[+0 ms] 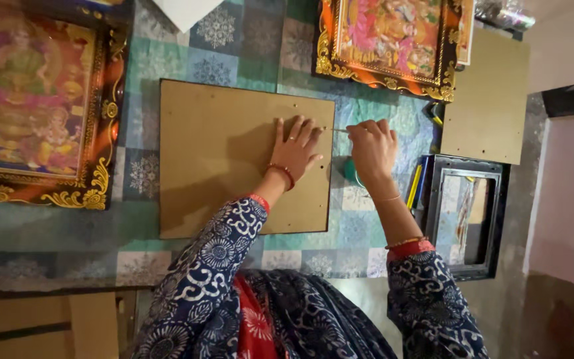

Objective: The person works on the back of a wooden frame backing board, using a small hand tool to work along its edges and near pre-drilled holes. They then lift a framed religious picture, set it on the table, and pick up a glass pane from a black frame.

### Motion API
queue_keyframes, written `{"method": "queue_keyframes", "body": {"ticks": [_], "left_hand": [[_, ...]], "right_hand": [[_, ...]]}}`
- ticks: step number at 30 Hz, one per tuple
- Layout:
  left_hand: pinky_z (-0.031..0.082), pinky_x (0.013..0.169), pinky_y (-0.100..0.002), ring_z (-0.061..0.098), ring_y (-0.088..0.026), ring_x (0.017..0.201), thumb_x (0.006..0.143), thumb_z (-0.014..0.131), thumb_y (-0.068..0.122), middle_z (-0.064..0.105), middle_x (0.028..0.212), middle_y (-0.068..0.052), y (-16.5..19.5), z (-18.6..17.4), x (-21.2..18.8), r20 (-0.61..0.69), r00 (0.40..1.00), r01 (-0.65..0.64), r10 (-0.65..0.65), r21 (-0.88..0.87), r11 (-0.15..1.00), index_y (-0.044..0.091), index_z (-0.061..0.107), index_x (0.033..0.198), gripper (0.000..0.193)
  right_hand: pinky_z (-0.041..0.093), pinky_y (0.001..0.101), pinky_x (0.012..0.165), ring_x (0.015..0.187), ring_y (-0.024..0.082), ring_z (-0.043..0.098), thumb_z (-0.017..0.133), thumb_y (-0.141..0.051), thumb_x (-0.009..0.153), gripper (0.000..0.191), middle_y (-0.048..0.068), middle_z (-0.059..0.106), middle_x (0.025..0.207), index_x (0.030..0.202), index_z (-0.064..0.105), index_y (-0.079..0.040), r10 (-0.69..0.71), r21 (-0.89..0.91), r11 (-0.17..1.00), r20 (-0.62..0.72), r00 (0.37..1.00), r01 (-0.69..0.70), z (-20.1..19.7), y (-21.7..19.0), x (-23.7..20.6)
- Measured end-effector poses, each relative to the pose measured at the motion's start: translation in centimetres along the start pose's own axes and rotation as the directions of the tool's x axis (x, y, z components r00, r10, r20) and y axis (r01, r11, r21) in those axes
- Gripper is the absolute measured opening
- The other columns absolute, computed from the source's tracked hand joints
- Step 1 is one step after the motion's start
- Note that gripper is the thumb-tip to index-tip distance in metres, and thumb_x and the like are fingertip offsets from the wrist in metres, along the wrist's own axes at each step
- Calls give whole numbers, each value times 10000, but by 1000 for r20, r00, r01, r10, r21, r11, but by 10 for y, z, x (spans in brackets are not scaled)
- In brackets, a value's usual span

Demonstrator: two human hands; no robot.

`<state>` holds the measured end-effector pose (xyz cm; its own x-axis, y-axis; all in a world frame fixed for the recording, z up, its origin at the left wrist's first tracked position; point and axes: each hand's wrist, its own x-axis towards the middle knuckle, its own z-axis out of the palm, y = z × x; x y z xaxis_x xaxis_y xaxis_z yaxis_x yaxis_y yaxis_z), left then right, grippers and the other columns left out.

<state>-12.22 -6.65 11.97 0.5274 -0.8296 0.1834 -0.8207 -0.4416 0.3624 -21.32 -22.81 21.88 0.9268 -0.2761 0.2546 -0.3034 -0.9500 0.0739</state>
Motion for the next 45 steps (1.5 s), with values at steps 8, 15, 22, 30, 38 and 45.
{"method": "queue_keyframes", "body": {"ticks": [8, 15, 22, 30, 38, 45], "left_hand": [[92, 1158, -799, 216, -344, 1538, 926, 628, 530, 387, 1621, -47, 1, 16, 7, -27, 999, 40, -42, -70, 997, 263, 476, 1541, 687], [84, 1134, -839, 235, -349, 1528, 946, 617, 536, 398, 1599, -49, 1, 19, 6, -22, 999, 45, -47, -83, 996, 279, 505, 1508, 628], [82, 1101, -857, 263, -355, 1505, 924, 622, 517, 418, 1574, -55, 0, 19, 8, -39, 999, 29, -33, -103, 994, 317, 510, 1519, 638], [74, 1090, -882, 305, -343, 1497, 957, 612, 511, 462, 1549, -19, -1, 16, 13, 17, 999, 44, -43, -71, 996, 366, 497, 1469, 544], [78, 1121, -855, 263, -351, 1517, 970, 610, 496, 439, 1563, -34, -8, 18, 10, -33, 999, -11, 8, -90, 996, 350, 501, 1484, 546], [72, 1143, -830, 270, -321, 1513, 949, 622, 486, 437, 1560, -27, -9, 17, 8, -38, 999, 9, -13, -104, 995, 286, 485, 1507, 609]], "right_hand": [[471, 401, 831, 997, 208, 608, 722, -108, 849, 184, -61, 721, 969, 943, 827, -227, -61, 80, 995, 15, 998, 59, -6, -3, 15], [461, 400, 808, 971, 218, 605, 744, -125, 861, 159, -32, 713, 964, 951, 831, -223, -76, 37, 996, 16, 997, 76, -15, -3, 19], [461, 403, 811, 976, 219, 611, 746, -125, 855, 152, -41, 715, 952, 939, 827, -223, -45, 57, 997, 15, 999, 44, -15, 1, 14], [475, 394, 829, 961, 226, 609, 785, -152, 851, 126, -40, 721, 972, 949, 810, -227, 26, 44, 999, -22, 999, -25, -19, 12, 10], [471, 399, 789, 929, 222, 618, 812, -150, 843, 120, -42, 713, 933, 933, 803, -228, 5, 66, 998, 11, 1000, -6, -9, 6, 9], [472, 397, 800, 939, 217, 614, 817, -151, 836, 121, -44, 710, 938, 934, 809, -222, 9, 89, 996, 24, 1000, -11, -7, 6, 10]]}}
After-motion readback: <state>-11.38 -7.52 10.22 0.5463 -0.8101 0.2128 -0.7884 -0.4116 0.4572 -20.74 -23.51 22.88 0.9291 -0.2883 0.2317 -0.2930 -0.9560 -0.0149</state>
